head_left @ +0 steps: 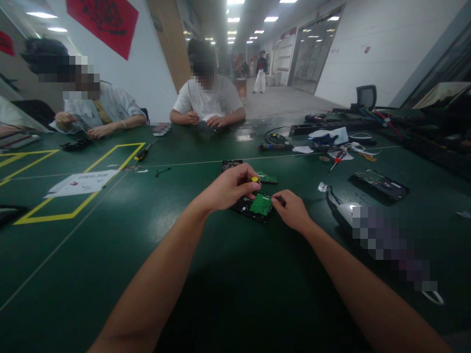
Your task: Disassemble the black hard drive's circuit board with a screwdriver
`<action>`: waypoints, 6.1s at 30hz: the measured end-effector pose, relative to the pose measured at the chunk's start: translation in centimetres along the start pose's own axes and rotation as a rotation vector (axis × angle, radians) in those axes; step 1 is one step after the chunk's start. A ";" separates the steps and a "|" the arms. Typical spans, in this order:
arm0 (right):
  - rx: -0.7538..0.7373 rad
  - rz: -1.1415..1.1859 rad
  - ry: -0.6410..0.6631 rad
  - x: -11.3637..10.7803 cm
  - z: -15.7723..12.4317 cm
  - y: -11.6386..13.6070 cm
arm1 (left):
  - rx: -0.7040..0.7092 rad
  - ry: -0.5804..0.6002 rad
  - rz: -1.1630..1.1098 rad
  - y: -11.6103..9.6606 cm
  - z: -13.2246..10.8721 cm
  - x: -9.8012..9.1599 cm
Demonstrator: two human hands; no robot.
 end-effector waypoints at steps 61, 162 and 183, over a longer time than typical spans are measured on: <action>-0.014 -0.004 -0.003 -0.3 0.1 0.5 | -0.014 -0.095 -0.048 0.2 0.1 -1.2; -0.028 0.003 -0.005 0.1 0.0 0.1 | 0.059 -0.248 0.253 -0.1 0.2 -1.5; -0.003 -0.005 0.009 -0.1 0.1 0.3 | -0.047 -0.162 0.009 1.2 0.7 -1.0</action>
Point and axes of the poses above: each hand's wrist, its own z-axis towards the middle knuckle, its own x-axis out of the palm, y = z × x, the point moved 10 cm from there along z, towards the middle knuckle, and after that the axes turned 12 degrees about -x, right-handed, at the moved point
